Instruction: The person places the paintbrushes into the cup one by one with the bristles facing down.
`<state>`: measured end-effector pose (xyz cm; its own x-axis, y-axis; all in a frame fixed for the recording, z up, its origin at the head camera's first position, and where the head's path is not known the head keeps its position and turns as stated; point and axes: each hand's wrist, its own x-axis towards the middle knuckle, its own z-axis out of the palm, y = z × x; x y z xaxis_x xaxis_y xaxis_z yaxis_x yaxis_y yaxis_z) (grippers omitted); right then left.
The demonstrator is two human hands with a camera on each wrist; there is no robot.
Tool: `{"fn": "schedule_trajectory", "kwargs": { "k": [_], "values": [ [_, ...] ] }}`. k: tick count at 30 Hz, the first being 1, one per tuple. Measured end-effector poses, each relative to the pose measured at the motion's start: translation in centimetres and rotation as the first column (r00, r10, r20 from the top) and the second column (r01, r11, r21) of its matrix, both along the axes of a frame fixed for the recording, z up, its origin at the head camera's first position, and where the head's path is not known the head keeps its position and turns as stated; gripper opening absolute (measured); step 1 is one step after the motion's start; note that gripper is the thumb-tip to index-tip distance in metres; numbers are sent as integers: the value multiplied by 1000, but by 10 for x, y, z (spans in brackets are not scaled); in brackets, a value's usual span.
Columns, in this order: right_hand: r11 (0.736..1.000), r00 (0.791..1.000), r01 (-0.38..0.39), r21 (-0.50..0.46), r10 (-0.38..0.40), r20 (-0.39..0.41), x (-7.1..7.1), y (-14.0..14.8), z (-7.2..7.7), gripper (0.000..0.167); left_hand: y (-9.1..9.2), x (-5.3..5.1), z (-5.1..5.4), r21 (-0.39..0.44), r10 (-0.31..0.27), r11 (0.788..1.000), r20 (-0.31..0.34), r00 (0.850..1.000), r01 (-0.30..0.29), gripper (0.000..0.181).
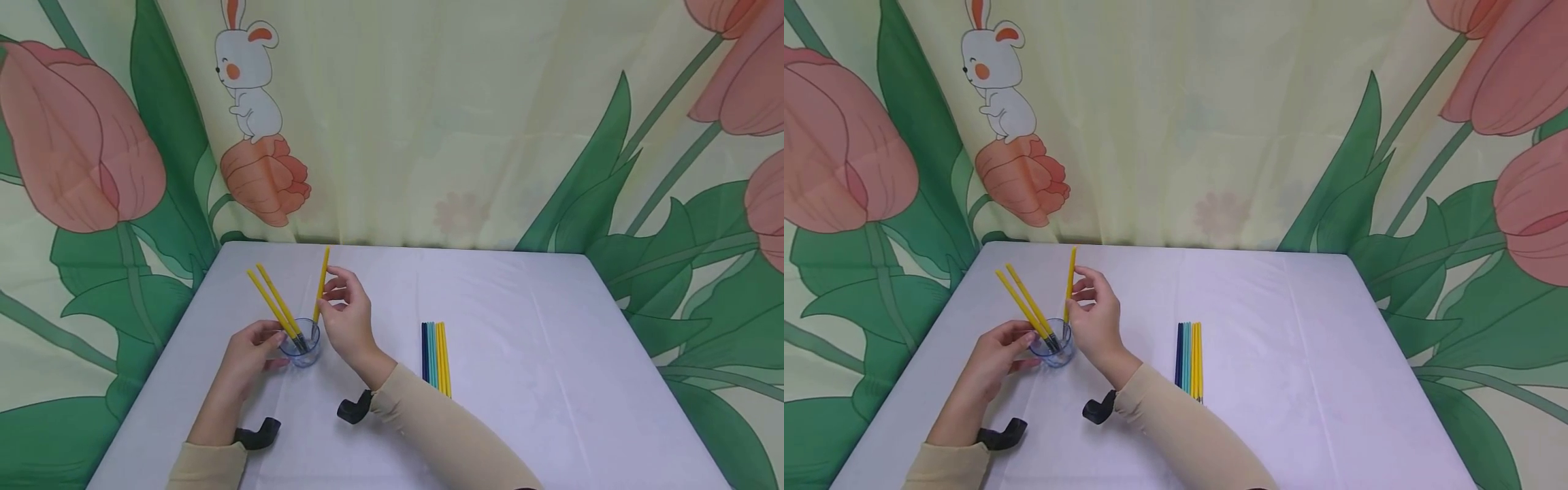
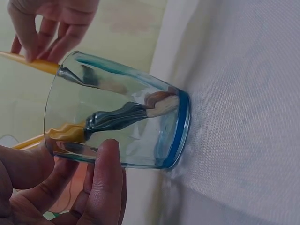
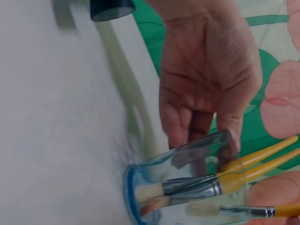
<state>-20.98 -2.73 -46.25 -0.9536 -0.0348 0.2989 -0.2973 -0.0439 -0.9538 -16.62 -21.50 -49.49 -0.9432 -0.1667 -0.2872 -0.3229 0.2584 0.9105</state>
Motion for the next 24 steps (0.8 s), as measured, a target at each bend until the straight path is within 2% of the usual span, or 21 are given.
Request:
{"fn": "schedule_trajectory", "kwargs": {
  "k": [9, 20, 24],
  "values": [
    [996, 999, -32, 87, 31, 11, -6, -5, -16, 61, 0, -1, 0, -7, 4, 1000, 1, 1000, -4, 37],
    [988, 998, -60, 143, 59, 14, -6, -9, -23, 62, 1, 0, 2, -3, 8, 1000, 3, 1000, -8, 36],
    [978, 997, -71, 194, 71, 8, -7, -9, -26, 61, 0, 0, 3, -6, 5, 1000, 1, 1000, -5, 37]
  ]
}}
